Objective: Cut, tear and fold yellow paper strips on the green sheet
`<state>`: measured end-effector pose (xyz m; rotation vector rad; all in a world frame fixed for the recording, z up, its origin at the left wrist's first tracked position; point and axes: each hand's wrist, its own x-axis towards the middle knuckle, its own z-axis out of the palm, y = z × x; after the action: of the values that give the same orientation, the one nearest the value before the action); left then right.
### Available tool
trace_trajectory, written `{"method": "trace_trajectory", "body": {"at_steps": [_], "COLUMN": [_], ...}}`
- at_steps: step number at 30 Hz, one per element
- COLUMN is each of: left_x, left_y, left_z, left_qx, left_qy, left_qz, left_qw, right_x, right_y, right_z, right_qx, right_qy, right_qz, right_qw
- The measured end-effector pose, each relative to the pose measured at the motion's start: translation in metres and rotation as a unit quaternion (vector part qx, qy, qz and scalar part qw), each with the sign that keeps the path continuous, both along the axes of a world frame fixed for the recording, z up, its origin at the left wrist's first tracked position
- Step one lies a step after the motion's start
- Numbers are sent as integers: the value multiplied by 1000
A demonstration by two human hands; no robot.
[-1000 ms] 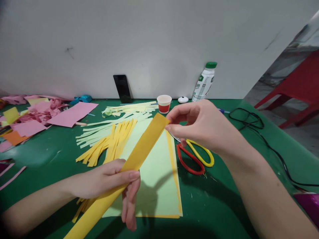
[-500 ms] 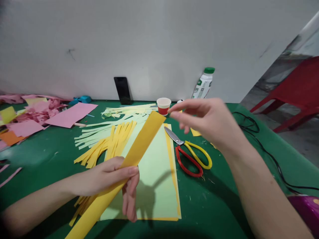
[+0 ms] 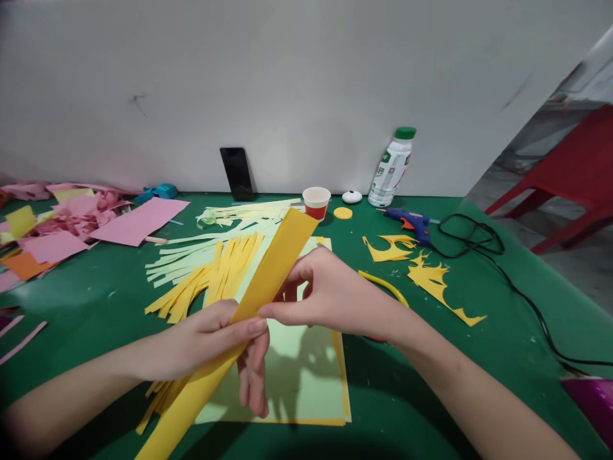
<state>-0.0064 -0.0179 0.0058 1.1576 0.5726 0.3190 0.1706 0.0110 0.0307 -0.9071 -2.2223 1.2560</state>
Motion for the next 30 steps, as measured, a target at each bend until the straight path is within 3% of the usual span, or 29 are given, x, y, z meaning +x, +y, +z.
{"method": "trace_trajectory", "body": {"at_steps": [6,10,17,30], "left_x": [1,2,2,3], "left_y": [-1,-2,-2,-3], "left_z": [2,2,3,2], "left_qx": [21,26,12,-36], "left_qy": [42,32,12,13], "left_qz": [-15,2,26,-24], "left_qw": [999,999,1000,999], "right_x": [-2,-2,-5,23], "right_y": [-3,-4,-2,7], "right_z": [-3,-4,-3,4], "right_qx": [58,60,57,126], "right_qy": [-11,0,43,95], "right_qz": [2,-14,-78,-212], "right_qw": [998,998,994,964]}}
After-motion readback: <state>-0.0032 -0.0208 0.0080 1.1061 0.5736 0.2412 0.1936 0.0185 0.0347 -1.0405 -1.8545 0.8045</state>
